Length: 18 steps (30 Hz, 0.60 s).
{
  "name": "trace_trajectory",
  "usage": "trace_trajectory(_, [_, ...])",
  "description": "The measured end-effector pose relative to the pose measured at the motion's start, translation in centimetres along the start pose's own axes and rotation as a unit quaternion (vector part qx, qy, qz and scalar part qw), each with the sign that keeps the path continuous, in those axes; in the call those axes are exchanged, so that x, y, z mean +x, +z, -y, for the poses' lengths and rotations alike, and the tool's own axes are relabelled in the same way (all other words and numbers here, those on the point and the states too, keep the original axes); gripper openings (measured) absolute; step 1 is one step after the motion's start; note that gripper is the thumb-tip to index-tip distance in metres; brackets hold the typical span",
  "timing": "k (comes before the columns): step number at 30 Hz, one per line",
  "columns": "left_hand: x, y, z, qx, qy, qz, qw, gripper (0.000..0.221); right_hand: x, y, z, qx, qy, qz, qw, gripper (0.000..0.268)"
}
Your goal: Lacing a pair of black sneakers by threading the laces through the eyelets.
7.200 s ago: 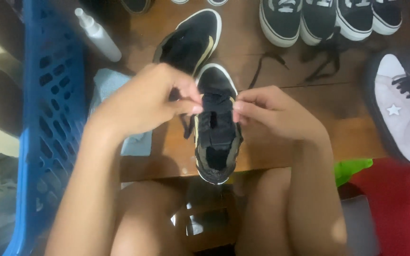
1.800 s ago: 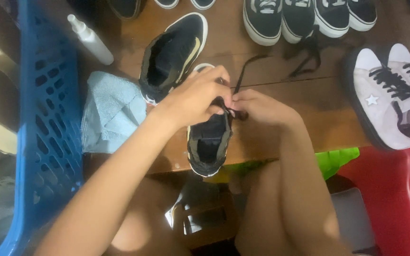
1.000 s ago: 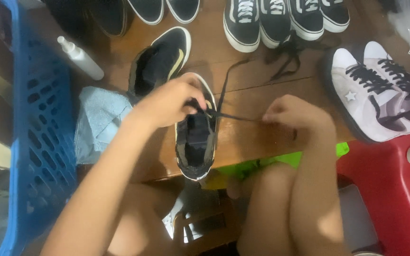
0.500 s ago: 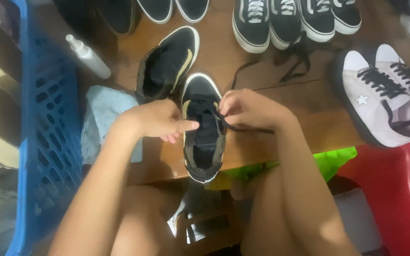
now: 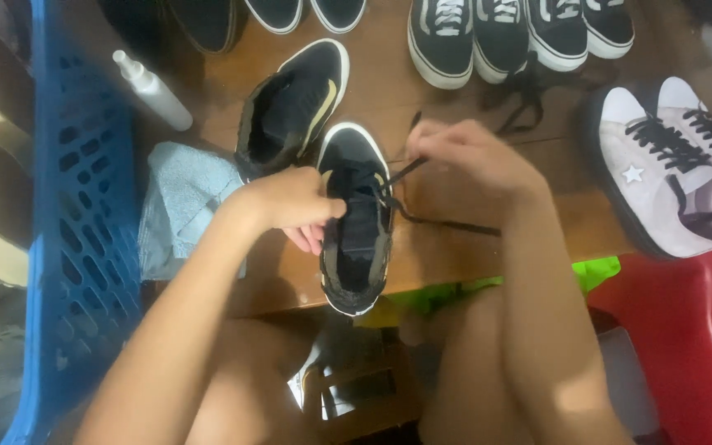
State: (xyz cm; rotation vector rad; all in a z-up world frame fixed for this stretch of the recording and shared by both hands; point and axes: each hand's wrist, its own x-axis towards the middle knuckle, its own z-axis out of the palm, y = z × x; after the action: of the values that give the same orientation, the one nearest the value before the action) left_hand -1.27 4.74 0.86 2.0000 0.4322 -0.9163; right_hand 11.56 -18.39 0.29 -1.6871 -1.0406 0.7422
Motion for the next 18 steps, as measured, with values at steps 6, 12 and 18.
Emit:
trace_trajectory(6, [-1.0,-0.6,0.3,-0.03,-0.003,0.008,1.0,0.038,-3.9,-2.7,-2.6,0.403,-0.031,-0.241,0.883,0.025])
trace_trajectory(12, [-2.3,-1.3,-1.3,0.038,-0.06,-0.008,0.997,0.046,-7.2,-8.0,-10.6,0.642,-0.243,-0.121,0.717,0.041])
trace_trajectory(18, [-3.2,-0.2,-1.9,-0.027,-0.04,-0.061,0.997,0.046,-7.1,-11.2,-13.3,0.493,-0.219,-0.397,0.742,0.02])
